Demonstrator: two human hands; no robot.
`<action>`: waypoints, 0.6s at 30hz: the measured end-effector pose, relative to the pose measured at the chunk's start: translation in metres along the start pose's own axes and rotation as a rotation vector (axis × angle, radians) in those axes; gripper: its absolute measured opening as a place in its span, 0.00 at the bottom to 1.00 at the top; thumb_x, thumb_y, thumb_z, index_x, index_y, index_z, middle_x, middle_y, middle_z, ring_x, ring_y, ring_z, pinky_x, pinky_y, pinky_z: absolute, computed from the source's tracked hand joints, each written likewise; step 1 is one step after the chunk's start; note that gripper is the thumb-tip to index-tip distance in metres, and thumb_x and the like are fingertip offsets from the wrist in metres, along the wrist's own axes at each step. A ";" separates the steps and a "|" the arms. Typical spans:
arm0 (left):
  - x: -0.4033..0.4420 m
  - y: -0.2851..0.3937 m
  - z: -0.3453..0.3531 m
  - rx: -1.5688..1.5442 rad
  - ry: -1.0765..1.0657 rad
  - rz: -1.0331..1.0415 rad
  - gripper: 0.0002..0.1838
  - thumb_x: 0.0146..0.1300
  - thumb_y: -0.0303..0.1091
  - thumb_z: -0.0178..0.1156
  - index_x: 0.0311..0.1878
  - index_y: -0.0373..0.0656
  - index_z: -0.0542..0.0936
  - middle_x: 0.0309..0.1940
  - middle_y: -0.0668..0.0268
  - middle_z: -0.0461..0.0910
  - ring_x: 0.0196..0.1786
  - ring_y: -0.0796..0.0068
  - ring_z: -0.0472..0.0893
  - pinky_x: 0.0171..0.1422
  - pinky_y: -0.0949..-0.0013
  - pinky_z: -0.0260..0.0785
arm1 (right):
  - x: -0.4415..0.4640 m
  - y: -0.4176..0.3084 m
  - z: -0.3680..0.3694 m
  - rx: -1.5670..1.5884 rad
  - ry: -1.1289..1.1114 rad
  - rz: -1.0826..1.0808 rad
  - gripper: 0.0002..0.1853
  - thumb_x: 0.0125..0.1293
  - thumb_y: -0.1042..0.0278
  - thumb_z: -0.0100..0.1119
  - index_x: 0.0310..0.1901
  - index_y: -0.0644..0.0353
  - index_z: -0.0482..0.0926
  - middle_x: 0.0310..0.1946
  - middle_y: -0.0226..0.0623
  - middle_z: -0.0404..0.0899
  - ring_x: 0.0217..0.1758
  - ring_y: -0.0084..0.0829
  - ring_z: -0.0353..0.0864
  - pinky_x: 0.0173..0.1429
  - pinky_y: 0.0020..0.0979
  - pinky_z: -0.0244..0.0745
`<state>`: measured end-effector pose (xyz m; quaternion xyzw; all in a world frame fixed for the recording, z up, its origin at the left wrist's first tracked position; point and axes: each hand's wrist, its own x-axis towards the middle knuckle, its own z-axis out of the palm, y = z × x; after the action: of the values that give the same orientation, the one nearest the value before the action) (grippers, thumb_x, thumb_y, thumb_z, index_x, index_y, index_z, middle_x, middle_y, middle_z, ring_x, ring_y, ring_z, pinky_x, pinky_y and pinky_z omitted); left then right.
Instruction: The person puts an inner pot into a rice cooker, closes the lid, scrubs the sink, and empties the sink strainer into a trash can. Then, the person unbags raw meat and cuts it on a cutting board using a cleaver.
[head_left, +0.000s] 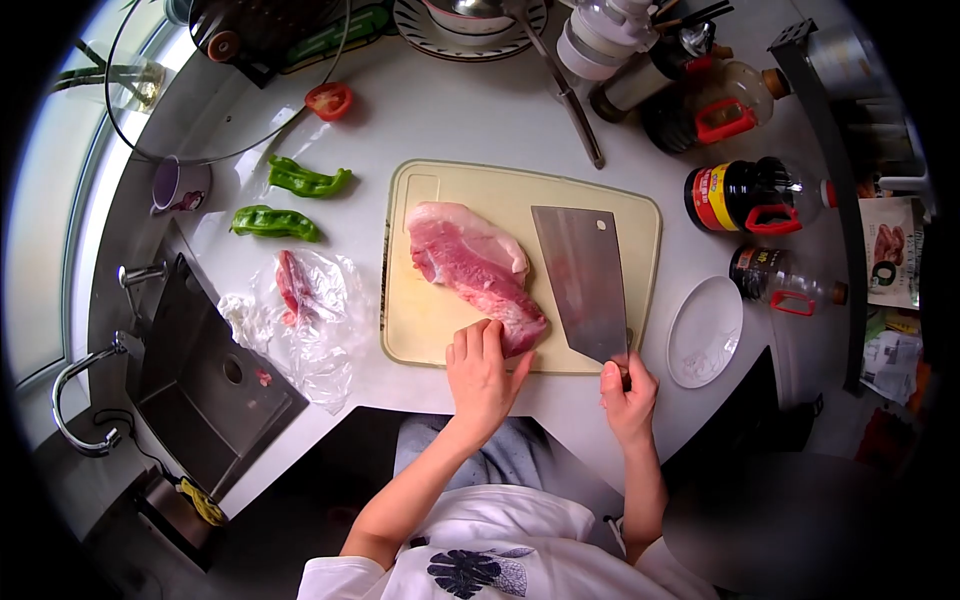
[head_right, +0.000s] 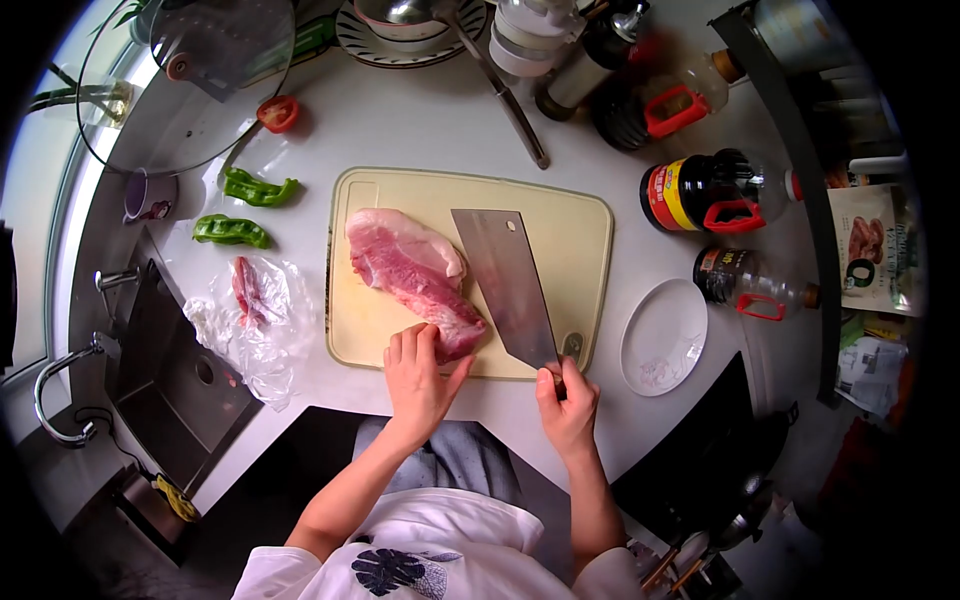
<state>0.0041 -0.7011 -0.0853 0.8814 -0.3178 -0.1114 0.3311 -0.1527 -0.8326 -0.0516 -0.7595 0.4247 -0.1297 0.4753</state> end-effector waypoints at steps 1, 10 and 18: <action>0.000 -0.001 0.008 -0.029 -0.010 -0.028 0.24 0.48 0.35 0.73 0.47 0.38 0.76 0.40 0.59 0.77 0.46 0.54 0.73 0.53 0.57 0.64 | 0.002 0.000 -0.002 -0.009 -0.034 -0.031 0.06 0.70 0.72 0.54 0.35 0.65 0.72 0.17 0.32 0.68 0.16 0.20 0.67 0.21 0.26 0.63; -0.010 -0.042 -0.036 -1.135 -0.215 -0.786 0.10 0.61 0.22 0.59 0.46 0.33 0.77 0.33 0.66 0.81 0.36 0.79 0.80 0.42 0.76 0.73 | 0.003 -0.007 -0.003 0.006 -0.141 0.004 0.07 0.70 0.71 0.55 0.36 0.65 0.73 0.16 0.30 0.68 0.16 0.19 0.66 0.21 0.25 0.62; -0.002 -0.067 -0.066 -0.230 0.059 -0.451 0.21 0.57 0.21 0.62 0.56 0.37 0.75 0.44 0.59 0.78 0.46 0.65 0.78 0.53 0.66 0.71 | -0.002 -0.038 0.009 -0.094 -0.298 0.028 0.07 0.69 0.71 0.60 0.41 0.66 0.77 0.20 0.38 0.74 0.19 0.27 0.74 0.25 0.30 0.67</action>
<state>0.0624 -0.6273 -0.0790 0.8894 -0.0886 -0.1921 0.4052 -0.1292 -0.8185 -0.0243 -0.7857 0.3658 0.0110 0.4988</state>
